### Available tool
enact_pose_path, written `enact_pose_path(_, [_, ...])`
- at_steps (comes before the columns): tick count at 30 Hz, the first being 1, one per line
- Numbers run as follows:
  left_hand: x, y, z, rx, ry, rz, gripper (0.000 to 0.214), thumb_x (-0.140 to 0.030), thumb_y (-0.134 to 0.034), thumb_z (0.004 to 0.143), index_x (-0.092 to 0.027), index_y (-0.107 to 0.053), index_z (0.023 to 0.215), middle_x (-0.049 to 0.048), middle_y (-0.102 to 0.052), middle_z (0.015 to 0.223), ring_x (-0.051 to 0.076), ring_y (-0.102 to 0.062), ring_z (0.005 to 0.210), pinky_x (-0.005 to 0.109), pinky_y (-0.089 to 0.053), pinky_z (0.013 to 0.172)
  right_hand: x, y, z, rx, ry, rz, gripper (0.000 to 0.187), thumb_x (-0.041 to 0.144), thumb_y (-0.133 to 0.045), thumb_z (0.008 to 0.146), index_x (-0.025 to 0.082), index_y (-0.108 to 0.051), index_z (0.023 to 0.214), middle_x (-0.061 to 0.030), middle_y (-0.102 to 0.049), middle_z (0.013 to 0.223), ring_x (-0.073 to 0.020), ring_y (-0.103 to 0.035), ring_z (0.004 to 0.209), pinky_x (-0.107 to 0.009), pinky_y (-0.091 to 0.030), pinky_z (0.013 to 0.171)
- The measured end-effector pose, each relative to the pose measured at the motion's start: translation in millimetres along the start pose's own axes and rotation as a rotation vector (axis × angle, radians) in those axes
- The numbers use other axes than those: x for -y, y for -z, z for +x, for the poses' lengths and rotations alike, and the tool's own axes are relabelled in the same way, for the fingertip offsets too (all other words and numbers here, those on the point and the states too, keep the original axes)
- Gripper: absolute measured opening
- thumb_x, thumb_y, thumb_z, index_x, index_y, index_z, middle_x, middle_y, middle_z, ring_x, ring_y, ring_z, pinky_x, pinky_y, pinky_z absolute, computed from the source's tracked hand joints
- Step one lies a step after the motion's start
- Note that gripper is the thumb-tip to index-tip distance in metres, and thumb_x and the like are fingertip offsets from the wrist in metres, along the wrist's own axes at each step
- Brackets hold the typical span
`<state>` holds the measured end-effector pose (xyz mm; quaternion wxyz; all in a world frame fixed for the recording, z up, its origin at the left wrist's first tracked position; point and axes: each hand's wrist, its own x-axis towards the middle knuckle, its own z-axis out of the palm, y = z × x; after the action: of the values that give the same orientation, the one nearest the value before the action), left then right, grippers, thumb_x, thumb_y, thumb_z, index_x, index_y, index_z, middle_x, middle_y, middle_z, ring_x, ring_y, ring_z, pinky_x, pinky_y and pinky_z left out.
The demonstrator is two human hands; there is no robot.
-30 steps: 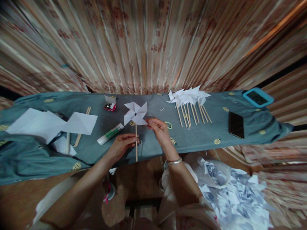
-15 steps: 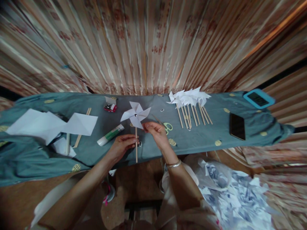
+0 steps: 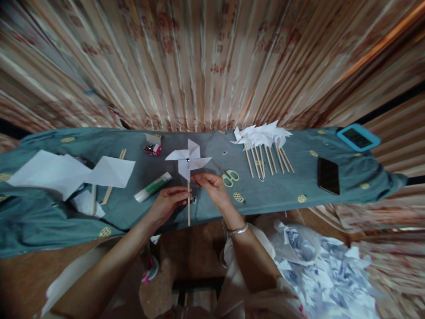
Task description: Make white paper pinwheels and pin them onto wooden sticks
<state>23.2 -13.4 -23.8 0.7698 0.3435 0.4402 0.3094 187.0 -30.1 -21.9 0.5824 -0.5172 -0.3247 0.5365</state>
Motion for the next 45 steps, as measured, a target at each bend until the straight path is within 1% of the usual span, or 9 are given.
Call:
enact_pose_path(5, [0, 0.6, 1, -0.007, 0.001, 0.000, 0.043, -0.039, -0.094, 0.046, -0.013, -0.077, 0.075, 0.0055, -0.072, 0.068, 0.014, -0.065, 0.064, 0.022, -0.048, 0.060, 4, 6, 1, -0.007, 0.008, 0.001, 0.036, 0.058, -0.085, 0.058, 0.025, -0.079, 0.070, -0.0024, -0.078, 0.079, -0.0174, -0.069, 0.075, -0.028, -0.054, 0.068])
enact_pose_path(11, [1, 0.3, 0, 0.010, 0.009, 0.011, 0.038, -0.038, -0.092, 0.048, -0.013, -0.078, 0.074, 0.0055, -0.073, 0.068, 0.012, -0.064, 0.062, 0.020, -0.046, 0.058, 14, 20, 8, -0.150, 0.033, 0.155, 0.038, 0.050, -0.089, 0.056, 0.027, -0.079, 0.084, -0.0009, -0.078, 0.084, -0.0151, -0.069, 0.074, -0.025, -0.054, 0.063])
enact_pose_path(14, [3, 0.1, -1, 0.022, 0.017, 0.032, 0.039, -0.039, -0.092, 0.048, -0.014, -0.078, 0.074, 0.0055, -0.072, 0.067, 0.012, -0.063, 0.062, 0.021, -0.046, 0.058, 17, 26, 10, -0.176, 0.069, 0.199, 0.039, 0.046, -0.088, 0.059, 0.028, -0.078, 0.091, 0.0002, -0.078, 0.088, -0.0147, -0.070, 0.079, -0.024, -0.055, 0.066])
enact_pose_path(21, [8, 0.3, 0, 0.043, 0.017, 0.044, 0.036, -0.039, -0.092, 0.047, -0.015, -0.078, 0.071, 0.0053, -0.072, 0.066, 0.012, -0.063, 0.062, 0.021, -0.045, 0.057, 17, 30, 11, -0.144, 0.091, 0.179, 0.033, 0.044, -0.084, 0.065, 0.027, -0.078, 0.092, -0.0019, -0.078, 0.094, -0.0147, -0.068, 0.079, -0.027, -0.057, 0.072])
enact_pose_path(28, [5, -1.9, 0, 0.030, 0.031, 0.029, 0.038, -0.039, -0.093, 0.046, -0.015, -0.078, 0.072, 0.0052, -0.072, 0.066, 0.011, -0.063, 0.061, 0.019, -0.045, 0.057, 14, 28, 12, -0.153, 0.084, 0.206, 0.031, 0.043, -0.086, 0.062, 0.024, -0.079, 0.084, -0.0016, -0.078, 0.086, -0.0149, -0.069, 0.076, -0.025, -0.057, 0.067])
enact_pose_path(30, [5, -2.4, 0, 0.030, 0.034, 0.029, 0.039, -0.039, -0.093, 0.046, -0.015, -0.078, 0.072, 0.0052, -0.073, 0.066, 0.011, -0.063, 0.062, 0.019, -0.044, 0.057, 14, 27, 12, -0.153, 0.083, 0.199, 0.032, 0.043, -0.086, 0.063, 0.025, -0.078, 0.089, -0.0013, -0.078, 0.086, -0.0151, -0.069, 0.076, -0.026, -0.058, 0.068])
enact_pose_path(34, [5, -2.3, -1, 0.032, 0.029, 0.038, 0.038, -0.040, -0.093, 0.046, -0.015, -0.078, 0.071, 0.0047, -0.072, 0.065, 0.011, -0.063, 0.062, 0.019, -0.044, 0.058, 17, 27, 9, -0.121, 0.099, 0.187, 0.035, 0.043, -0.083, 0.067, 0.028, -0.077, 0.098, -0.0011, -0.078, 0.095, -0.0154, -0.069, 0.081, -0.028, -0.058, 0.072])
enact_pose_path(40, [6, -2.0, -1, 0.030, 0.023, 0.050, 0.038, -0.040, -0.092, 0.046, -0.015, -0.078, 0.071, 0.0052, -0.073, 0.066, 0.012, -0.063, 0.063, 0.020, -0.045, 0.058, 19, 27, 9, -0.099, 0.097, 0.211, 0.035, 0.044, -0.084, 0.065, 0.027, -0.077, 0.096, -0.0013, -0.079, 0.095, -0.0143, -0.069, 0.079, -0.024, -0.057, 0.067])
enact_pose_path(45, [5, -1.8, -1, 0.028, 0.024, 0.048, 0.040, -0.040, -0.093, 0.044, -0.014, -0.078, 0.071, 0.0052, -0.072, 0.065, 0.012, -0.062, 0.061, 0.020, -0.044, 0.056, 16, 28, 10, -0.065, 0.102, 0.257, 0.032, 0.042, -0.085, 0.066, 0.027, -0.078, 0.093, 0.0006, -0.079, 0.092, -0.0106, -0.068, 0.075, -0.019, -0.057, 0.065])
